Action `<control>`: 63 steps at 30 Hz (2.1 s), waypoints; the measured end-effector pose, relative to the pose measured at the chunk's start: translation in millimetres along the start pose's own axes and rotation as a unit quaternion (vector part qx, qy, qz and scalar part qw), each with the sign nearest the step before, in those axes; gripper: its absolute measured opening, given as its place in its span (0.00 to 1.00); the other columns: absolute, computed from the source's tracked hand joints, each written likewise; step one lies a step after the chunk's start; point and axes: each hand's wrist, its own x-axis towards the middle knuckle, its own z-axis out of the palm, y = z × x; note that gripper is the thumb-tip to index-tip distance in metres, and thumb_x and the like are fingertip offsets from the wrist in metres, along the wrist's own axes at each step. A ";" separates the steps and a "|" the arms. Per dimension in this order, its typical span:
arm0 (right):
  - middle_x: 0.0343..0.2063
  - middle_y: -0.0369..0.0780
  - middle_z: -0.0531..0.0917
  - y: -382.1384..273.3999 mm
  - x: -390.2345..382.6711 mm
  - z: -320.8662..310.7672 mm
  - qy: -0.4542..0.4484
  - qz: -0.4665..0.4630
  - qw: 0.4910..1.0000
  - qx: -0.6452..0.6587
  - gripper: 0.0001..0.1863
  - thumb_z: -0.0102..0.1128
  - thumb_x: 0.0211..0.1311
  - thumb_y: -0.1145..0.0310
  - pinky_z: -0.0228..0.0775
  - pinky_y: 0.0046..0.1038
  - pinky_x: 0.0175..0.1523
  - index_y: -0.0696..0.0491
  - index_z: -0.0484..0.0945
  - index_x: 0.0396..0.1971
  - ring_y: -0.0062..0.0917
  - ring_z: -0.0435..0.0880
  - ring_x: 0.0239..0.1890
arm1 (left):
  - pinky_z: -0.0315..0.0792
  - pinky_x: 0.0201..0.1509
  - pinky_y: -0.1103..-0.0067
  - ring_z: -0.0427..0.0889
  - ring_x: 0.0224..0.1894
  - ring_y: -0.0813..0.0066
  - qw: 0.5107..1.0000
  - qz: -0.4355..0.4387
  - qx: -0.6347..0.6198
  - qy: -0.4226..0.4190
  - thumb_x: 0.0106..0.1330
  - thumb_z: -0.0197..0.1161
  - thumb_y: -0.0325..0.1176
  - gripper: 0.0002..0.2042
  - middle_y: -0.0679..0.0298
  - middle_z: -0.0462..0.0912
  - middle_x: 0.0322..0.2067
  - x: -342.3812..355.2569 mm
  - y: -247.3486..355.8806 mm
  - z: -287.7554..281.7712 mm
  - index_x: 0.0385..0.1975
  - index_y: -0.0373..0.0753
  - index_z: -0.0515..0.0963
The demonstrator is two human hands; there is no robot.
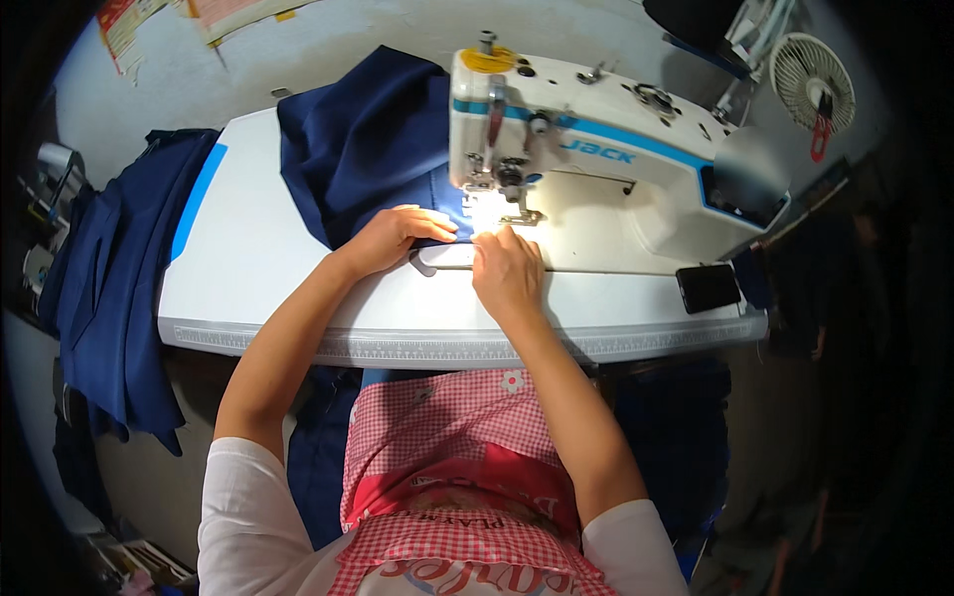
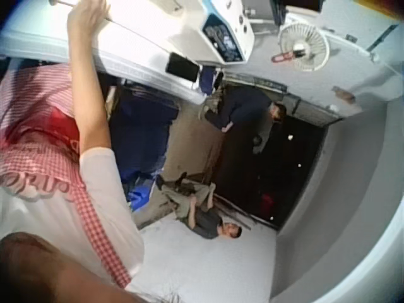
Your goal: The person sews a blue fabric using a sewing machine. They guide the fabric under the needle, stitch along the edge, and periodically adjust the material to continue sewing.
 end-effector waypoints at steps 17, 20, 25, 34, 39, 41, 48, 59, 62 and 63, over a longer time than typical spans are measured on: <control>0.31 0.45 0.78 2.1 11.5 3.5 -0.061 0.016 0.997 -0.033 0.07 0.58 0.54 0.70 0.65 0.36 0.48 0.55 0.79 0.31 0.36 0.80 0.37 | 0.65 0.65 0.75 0.76 0.57 0.60 0.997 -0.049 -0.045 -0.029 0.54 0.56 0.12 0.21 0.57 0.79 0.53 25.8 -31.5 -12.1 0.45 0.41 0.83; 0.31 0.45 0.78 2.3 11.0 3.7 -0.053 0.018 0.998 -0.024 0.07 0.58 0.54 0.70 0.65 0.36 0.47 0.55 0.80 0.32 0.37 0.80 0.37 | 0.64 0.66 0.76 0.76 0.58 0.60 0.996 -0.056 -0.047 -0.043 0.53 0.58 0.13 0.21 0.57 0.79 0.54 25.3 -30.9 -14.8 0.46 0.41 0.82; 0.31 0.45 0.78 0.3 11.1 1.3 -0.057 0.021 0.998 -0.015 0.08 0.58 0.54 0.70 0.65 0.37 0.47 0.55 0.80 0.33 0.37 0.80 0.37 | 0.67 0.63 0.76 0.77 0.56 0.61 0.999 -0.014 0.013 -0.035 0.57 0.56 0.16 0.19 0.58 0.79 0.53 20.5 -33.9 -11.2 0.47 0.42 0.81; 0.31 0.45 0.80 10.3 6.7 7.2 -0.037 0.026 0.999 0.010 0.08 0.57 0.55 0.70 0.65 0.38 0.47 0.53 0.81 0.34 0.37 0.80 0.37 | 0.74 0.44 0.78 0.77 0.40 0.68 0.981 -0.055 0.163 0.085 0.57 0.61 0.23 0.13 0.66 0.78 0.37 3.9 18.7 22.5 0.40 0.46 0.84; 0.31 0.45 0.80 14.8 4.2 13.4 -0.008 0.010 1.000 0.020 0.09 0.58 0.55 0.70 0.66 0.38 0.47 0.53 0.82 0.35 0.38 0.80 0.36 | 0.73 0.42 0.76 0.77 0.39 0.67 0.981 -0.061 0.148 0.114 0.57 0.60 0.24 0.09 0.66 0.78 0.35 8.9 19.4 29.2 0.35 0.43 0.84; 0.31 0.44 0.79 17.1 4.5 12.5 -0.021 0.019 0.999 0.020 0.08 0.58 0.55 0.69 0.66 0.38 0.47 0.53 0.81 0.34 0.37 0.80 0.37 | 0.73 0.41 0.74 0.78 0.38 0.65 0.979 -0.038 0.137 0.148 0.58 0.60 0.25 0.07 0.64 0.79 0.33 10.4 16.3 26.0 0.32 0.42 0.83; 0.28 0.41 0.79 7.7 1.0 9.3 -0.003 -0.017 0.997 0.071 0.07 0.62 0.51 0.71 0.66 0.37 0.45 0.51 0.80 0.32 0.35 0.79 0.35 | 0.73 0.46 0.66 0.78 0.46 0.57 0.807 -0.114 0.442 0.376 0.59 0.61 0.28 0.13 0.54 0.78 0.44 -3.7 -51.1 -65.3 0.44 0.36 0.76; 0.38 0.43 0.80 -107.7 36.5 -22.9 -0.057 -0.099 0.942 0.317 0.11 0.61 0.54 0.74 0.74 0.32 0.44 0.54 0.81 0.39 0.36 0.81 0.39 | 0.74 0.42 0.65 0.80 0.39 0.56 0.944 -0.144 0.168 0.244 0.54 0.56 0.27 0.11 0.54 0.81 0.36 -58.9 87.2 81.0 0.38 0.36 0.79; 0.50 0.47 0.76 -145.6 59.4 25.2 -0.137 -0.103 0.966 0.195 0.23 0.65 0.52 0.63 0.69 0.40 0.56 0.55 0.76 0.48 0.41 0.74 0.54 | 0.75 0.39 0.62 0.80 0.40 0.48 0.952 -0.141 0.002 0.272 0.62 0.55 0.37 0.12 0.48 0.82 0.37 -75.1 136.6 130.1 0.39 0.36 0.78; 0.51 0.48 0.75 -152.4 56.3 38.1 -0.183 -0.098 0.967 0.146 0.25 0.65 0.51 0.61 0.68 0.41 0.57 0.56 0.75 0.49 0.42 0.72 0.55 | 0.75 0.39 0.62 0.80 0.40 0.47 0.957 -0.176 -0.002 0.232 0.61 0.55 0.35 0.12 0.47 0.81 0.37 -81.2 141.7 129.1 0.40 0.36 0.78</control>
